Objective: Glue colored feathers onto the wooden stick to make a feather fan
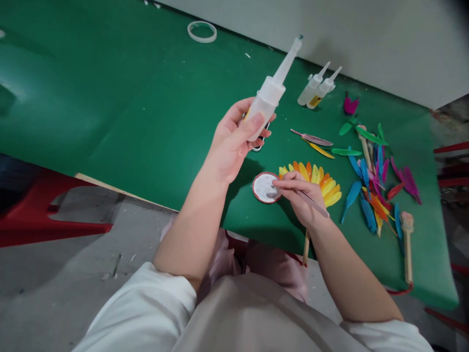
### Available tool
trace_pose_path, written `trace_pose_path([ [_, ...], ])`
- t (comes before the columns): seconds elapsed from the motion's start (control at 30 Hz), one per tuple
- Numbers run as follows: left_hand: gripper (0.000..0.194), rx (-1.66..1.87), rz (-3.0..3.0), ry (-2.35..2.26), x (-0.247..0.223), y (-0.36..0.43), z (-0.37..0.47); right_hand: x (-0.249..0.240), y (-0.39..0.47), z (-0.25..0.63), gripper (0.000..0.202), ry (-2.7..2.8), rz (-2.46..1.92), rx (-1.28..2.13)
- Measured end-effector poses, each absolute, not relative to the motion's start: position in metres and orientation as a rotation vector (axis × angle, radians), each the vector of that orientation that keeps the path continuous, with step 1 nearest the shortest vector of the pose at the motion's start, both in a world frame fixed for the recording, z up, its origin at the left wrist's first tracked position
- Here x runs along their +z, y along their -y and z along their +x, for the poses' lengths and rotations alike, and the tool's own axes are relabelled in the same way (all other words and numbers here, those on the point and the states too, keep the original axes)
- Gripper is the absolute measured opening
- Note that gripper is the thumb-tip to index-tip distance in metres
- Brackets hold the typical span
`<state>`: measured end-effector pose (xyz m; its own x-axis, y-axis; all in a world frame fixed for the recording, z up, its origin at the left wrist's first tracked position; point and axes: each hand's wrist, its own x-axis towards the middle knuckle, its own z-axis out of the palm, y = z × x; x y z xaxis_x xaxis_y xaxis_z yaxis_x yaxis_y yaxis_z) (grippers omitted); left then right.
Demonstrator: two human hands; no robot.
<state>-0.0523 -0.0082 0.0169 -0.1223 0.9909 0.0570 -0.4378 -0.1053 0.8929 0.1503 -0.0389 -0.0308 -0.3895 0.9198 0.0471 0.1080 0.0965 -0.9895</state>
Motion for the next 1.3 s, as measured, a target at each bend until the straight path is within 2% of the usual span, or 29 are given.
trace_pose_path([
  [0.27, 0.039, 1.53, 0.855, -0.914, 0.018, 0.009, -0.053, -0.03, 0.037, 0.146, 0.021, 1.58, -1.076, 1.352],
  [0.4, 0.039, 1.538, 0.85, -0.914, 0.017, 0.009, -0.053, -0.029, 0.037, 0.149, 0.029, 1.487, -1.146, 1.343],
  [0.53, 0.039, 1.542, 0.858, -0.898, 0.016, 0.008, -0.053, -0.022, 0.034, 0.156, 0.062, 1.457, -1.151, 1.271],
  [0.6, 0.038, 1.544, 0.871, -0.891, 0.015, 0.008, -0.053, -0.018, 0.033, 0.158, 0.07, 1.428, -1.145, 1.287],
  [0.9, 0.039, 1.523, 0.87, -0.902, 0.016, 0.009, -0.052, -0.019, 0.034, 0.153, 0.068, 1.412, -1.05, 1.482],
  [1.13, 0.044, 1.518, 0.893, -0.913, 0.015, 0.008, -0.052, -0.007, 0.034, 0.155, 0.084, 1.398, -0.986, 1.478],
  [1.3, 0.043, 1.527, 0.909, -0.915, 0.015, 0.008, -0.053, -0.004, 0.034, 0.155, 0.086, 1.337, -0.917, 1.491],
])
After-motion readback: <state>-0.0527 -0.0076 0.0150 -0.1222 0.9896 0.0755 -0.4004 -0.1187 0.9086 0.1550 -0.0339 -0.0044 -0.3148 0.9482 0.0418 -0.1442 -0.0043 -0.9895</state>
